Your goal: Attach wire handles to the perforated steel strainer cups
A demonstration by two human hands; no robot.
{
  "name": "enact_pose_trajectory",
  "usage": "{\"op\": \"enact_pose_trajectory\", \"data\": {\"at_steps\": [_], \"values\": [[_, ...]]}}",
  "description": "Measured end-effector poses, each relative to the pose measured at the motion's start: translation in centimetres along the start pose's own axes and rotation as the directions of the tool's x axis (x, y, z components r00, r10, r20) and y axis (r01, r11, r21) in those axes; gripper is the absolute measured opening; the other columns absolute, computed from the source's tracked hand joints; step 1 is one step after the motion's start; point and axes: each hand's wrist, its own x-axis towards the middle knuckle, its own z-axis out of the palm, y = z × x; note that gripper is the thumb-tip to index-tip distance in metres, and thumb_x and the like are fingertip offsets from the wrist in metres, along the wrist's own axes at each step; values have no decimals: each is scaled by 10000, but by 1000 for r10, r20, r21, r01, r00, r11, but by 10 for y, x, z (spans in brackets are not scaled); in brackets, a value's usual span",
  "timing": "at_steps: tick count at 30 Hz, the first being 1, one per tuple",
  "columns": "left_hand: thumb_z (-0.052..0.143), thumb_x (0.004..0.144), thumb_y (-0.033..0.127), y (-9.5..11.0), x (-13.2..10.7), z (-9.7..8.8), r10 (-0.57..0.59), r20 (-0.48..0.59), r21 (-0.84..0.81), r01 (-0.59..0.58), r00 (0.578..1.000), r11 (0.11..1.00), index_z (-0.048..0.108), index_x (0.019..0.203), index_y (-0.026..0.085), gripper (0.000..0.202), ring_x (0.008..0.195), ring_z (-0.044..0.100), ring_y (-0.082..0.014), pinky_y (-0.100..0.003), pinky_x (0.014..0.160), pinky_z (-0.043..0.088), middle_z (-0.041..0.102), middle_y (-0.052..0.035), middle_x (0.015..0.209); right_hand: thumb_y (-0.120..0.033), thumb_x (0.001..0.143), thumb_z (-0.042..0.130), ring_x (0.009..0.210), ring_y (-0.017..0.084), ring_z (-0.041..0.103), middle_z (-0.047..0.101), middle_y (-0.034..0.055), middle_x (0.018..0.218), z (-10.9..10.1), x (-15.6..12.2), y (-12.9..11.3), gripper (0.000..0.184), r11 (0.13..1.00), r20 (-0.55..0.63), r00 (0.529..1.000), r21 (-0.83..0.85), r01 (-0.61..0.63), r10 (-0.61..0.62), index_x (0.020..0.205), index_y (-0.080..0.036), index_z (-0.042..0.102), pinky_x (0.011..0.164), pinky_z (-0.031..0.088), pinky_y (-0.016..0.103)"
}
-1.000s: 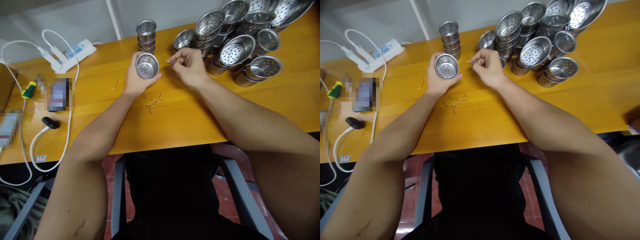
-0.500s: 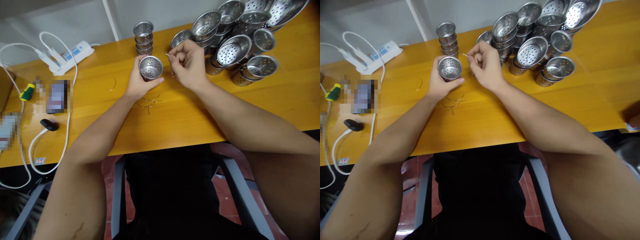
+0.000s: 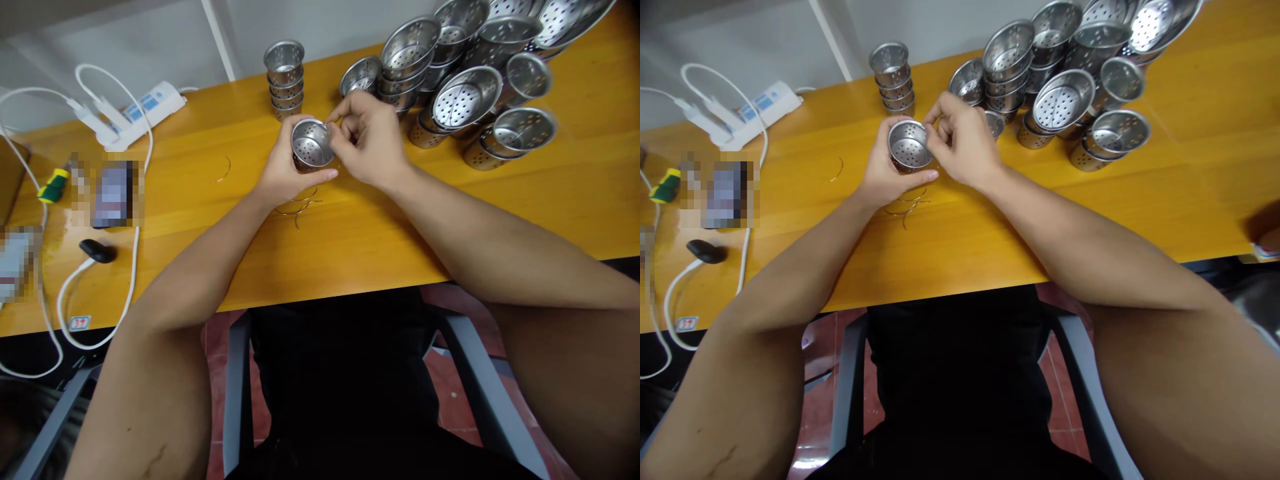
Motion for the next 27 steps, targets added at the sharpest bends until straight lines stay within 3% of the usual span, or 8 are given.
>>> {"op": "enact_pose_trajectory", "data": {"at_steps": [5,13,20,27], "values": [[1094,921,602,-1,0,2,22,-4,-5,-22,1000,1000,473,1625,386,964,1407,776,-386,-567,1240,656,701,-104,1517,-794,1072,749,714,305,561,641,11,769,3,1,0,435,999,-7,1000,51,0,1,1128,-365,707,770,490,502],[1080,934,659,-3,0,4,2,-45,10,-2,999,1000,512,1606,375,925,1364,791,-384,-566,1215,661,716,-94,1462,-982,1040,648,871,377,581,699,46,776,4,1,3,735,998,113,994,62,-2,-6,1466,-390,737,807,443,512],[1115,884,697,6,-1,-1,36,-13,32,-35,999,999,531,1613,391,983,1376,788,-394,-578,1232,655,740,-90,1483,-882,1101,687,756,337,581,655,14,743,12,-2,4,569,998,-24,999,60,-31,32,1363,-381,759,760,473,505],[1032,965,669,3,-4,-3,-6,25,-16,6,1000,1000,608,1502,337,760,1268,835,-368,-567,1146,692,796,-93,1363,-795,1119,691,804,338,652,768,77,880,5,6,4,487,981,59,994,175,83,-94,1265,-338,779,735,504,498]]}}
